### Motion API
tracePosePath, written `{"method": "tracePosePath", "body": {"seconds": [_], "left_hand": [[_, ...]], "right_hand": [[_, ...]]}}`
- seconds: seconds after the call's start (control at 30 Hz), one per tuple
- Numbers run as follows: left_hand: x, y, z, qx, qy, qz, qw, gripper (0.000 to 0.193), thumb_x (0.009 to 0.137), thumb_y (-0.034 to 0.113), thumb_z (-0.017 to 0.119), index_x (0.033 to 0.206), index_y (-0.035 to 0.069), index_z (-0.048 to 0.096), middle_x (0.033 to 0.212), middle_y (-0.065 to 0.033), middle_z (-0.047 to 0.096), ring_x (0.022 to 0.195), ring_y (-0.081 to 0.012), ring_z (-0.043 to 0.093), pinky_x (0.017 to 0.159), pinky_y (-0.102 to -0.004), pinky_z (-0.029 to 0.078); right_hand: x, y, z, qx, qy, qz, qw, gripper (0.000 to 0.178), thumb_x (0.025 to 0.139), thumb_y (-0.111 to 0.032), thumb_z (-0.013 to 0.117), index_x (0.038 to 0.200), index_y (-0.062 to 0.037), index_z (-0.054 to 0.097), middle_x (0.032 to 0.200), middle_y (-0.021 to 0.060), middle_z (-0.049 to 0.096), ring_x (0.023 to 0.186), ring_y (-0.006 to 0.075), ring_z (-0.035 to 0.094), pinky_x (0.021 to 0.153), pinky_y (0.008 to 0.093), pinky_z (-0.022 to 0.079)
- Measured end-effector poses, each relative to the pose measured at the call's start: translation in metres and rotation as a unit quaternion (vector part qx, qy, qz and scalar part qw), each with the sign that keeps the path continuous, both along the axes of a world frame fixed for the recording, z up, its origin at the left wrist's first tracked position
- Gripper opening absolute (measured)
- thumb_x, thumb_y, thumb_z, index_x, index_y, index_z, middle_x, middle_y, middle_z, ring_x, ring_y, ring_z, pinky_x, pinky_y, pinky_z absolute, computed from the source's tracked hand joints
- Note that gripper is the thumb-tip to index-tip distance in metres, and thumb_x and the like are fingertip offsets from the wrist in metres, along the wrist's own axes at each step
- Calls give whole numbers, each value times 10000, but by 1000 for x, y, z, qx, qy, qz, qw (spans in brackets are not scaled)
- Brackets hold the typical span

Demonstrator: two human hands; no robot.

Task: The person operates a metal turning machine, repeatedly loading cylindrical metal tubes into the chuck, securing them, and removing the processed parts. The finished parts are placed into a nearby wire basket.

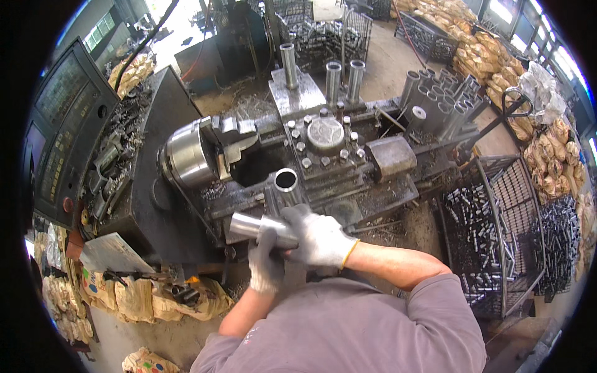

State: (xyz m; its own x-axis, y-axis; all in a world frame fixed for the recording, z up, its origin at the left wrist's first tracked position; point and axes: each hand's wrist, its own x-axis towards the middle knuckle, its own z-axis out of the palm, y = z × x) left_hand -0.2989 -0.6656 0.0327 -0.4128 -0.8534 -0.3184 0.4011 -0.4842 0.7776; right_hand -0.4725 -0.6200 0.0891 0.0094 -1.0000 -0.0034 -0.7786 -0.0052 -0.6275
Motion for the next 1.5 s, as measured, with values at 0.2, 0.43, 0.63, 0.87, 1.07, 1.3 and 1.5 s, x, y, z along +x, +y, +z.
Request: {"method": "tracePosePath", "body": {"seconds": [0.2,0.43,0.63,0.87,1.07,1.3,1.5], "left_hand": [[5,-2,-86,162,16,42,986,291,1036,244,663,1238,35,676,1164,-114,743,1043,-267,730,928,-432,588],[33,-9,-113,182,153,58,970,453,1095,410,509,1335,70,687,1290,-96,747,1169,-279,715,1081,-447,542],[24,-27,-81,-217,-220,38,950,730,931,314,876,1507,64,505,1119,-137,732,972,-276,749,863,-405,630],[-71,-86,-8,-492,-444,34,748,718,750,246,991,1355,61,652,1181,-149,781,1043,-275,773,914,-414,613],[-1,-140,-70,-275,-194,50,940,468,977,251,821,1343,17,646,1232,-117,736,1129,-243,718,1021,-386,574],[54,-140,-136,11,224,31,974,767,1048,692,529,1372,7,649,1318,-196,722,1121,-380,730,986,-544,605],[69,-103,-128,47,166,99,980,849,1040,780,443,1328,6,644,1244,-230,726,1032,-397,738,911,-578,625]], "right_hand": [[-13,3,-142,234,-95,-38,967,595,749,-524,787,1087,-34,791,952,252,784,875,367,781,830,463,611],[-19,-14,-87,294,-205,100,928,655,793,-288,854,1358,-15,665,1099,198,778,1029,302,751,889,445,585],[-82,9,-61,-95,-193,-74,974,376,835,-169,815,1186,-72,723,1027,202,783,974,313,793,866,398,636],[-120,19,-98,36,-44,-165,985,488,883,-282,821,1301,-80,669,1160,232,773,986,392,785,874,473,627],[-75,55,-98,89,48,15,995,418,901,-257,765,1280,-102,682,1044,220,767,904,410,768,813,514,622],[15,-46,-154,90,141,5,986,449,891,-343,779,1246,-88,675,957,205,764,857,380,781,716,519,629],[8,-61,-70,37,-139,-72,987,378,859,-331,774,1016,12,762,981,232,762,929,394,767,864,472,595]]}}
